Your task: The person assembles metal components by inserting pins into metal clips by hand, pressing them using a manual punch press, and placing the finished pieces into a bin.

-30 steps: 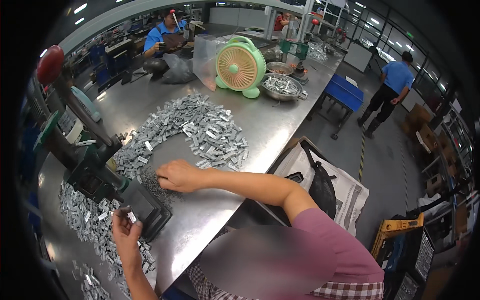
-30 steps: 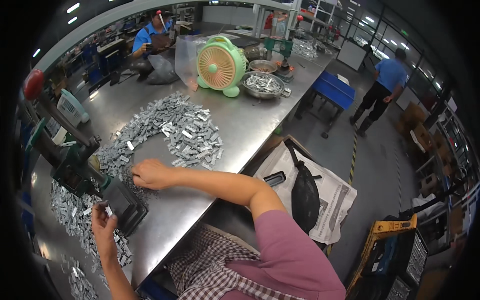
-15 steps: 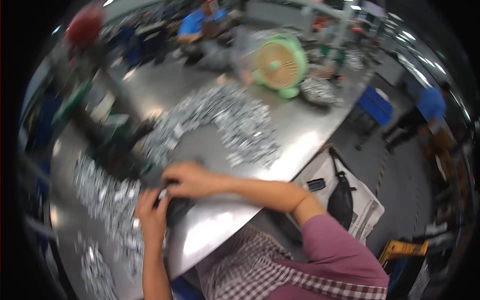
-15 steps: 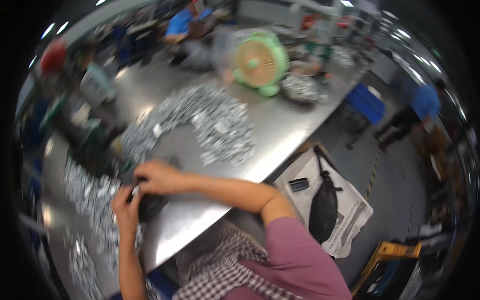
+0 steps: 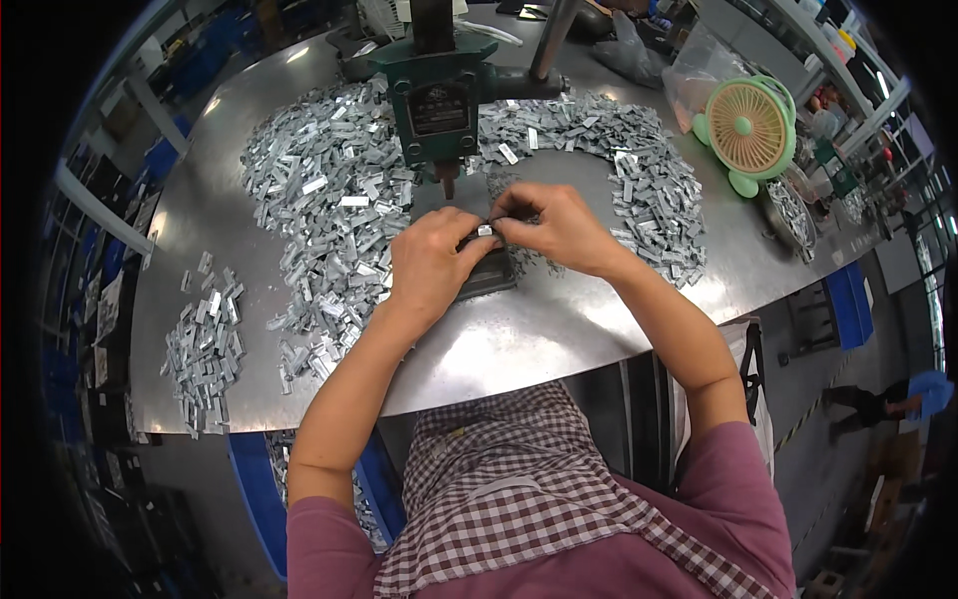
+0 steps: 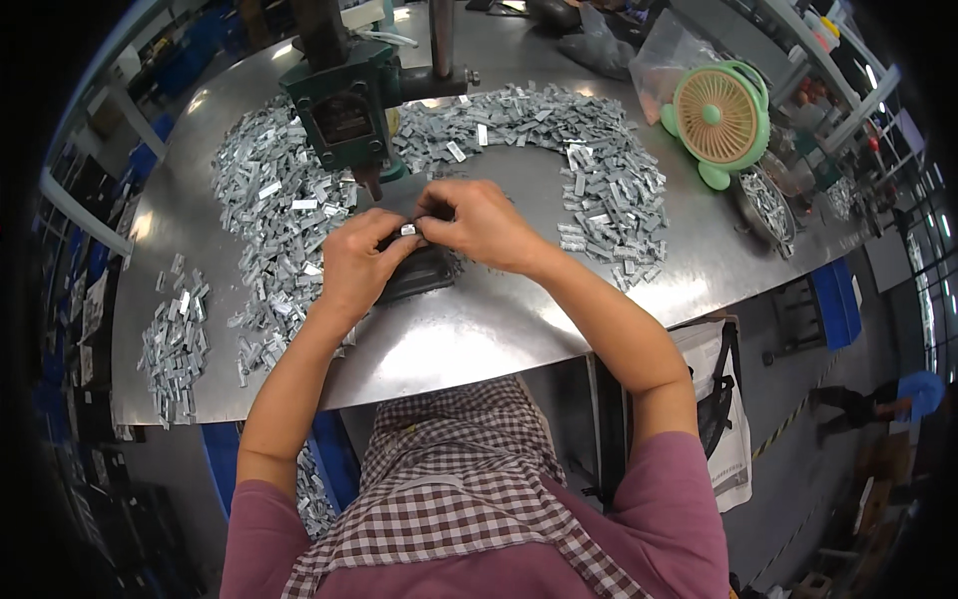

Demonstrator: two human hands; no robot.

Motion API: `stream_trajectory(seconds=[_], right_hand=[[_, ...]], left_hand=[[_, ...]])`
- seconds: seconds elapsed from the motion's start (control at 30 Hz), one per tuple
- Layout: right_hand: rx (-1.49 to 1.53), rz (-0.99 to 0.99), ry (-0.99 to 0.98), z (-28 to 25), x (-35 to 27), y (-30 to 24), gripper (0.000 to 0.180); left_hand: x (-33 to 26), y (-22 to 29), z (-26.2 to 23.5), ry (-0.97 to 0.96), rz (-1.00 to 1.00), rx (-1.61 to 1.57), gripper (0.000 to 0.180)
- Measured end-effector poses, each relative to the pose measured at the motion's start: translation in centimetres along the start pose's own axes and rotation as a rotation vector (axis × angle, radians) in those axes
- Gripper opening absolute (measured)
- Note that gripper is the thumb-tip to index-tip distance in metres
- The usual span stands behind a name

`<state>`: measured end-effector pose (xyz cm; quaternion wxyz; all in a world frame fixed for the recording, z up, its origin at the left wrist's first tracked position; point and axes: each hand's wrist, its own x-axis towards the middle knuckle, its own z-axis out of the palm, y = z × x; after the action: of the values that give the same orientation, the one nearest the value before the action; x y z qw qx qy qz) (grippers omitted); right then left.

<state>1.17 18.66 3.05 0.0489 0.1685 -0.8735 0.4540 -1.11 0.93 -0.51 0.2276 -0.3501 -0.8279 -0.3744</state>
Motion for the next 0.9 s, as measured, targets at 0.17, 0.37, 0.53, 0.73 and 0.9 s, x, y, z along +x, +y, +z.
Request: stream_trajectory(seconds=[0.17,0.37,0.53,0.73,0.9], right_hand=[[-0.314,-0.276,-0.018,-1.3,0.1,-0.6,0.025],[-0.495,-0.521,0.045,1.2,0.3,-1.0,0.010],[-0.586,-0.715,0.275,1.8,-1.2,1.5,0.022],[-0.478,-0.523,0.177,0.0,-1.6,-0.2,0.040],[0.099,-0.527,0.676,-6.5,0.4,-5.4,0.038]], left_hand=[[0.6,1.0,-0.2,-0.024,0.032,-0.043,0.018],[-0.5,0.3,-1.1,-0.074,-0.138,-0.039,0.017],[-0.2,-0.3,-0.2,-0.072,-0.185,-0.111,0.014],[0.1,-1.3,-0.5,-0.003,-0.181,-0.133,0.023],[0.9,-1.6,-0.1,0.051,-0.230,-0.034,0.025]])
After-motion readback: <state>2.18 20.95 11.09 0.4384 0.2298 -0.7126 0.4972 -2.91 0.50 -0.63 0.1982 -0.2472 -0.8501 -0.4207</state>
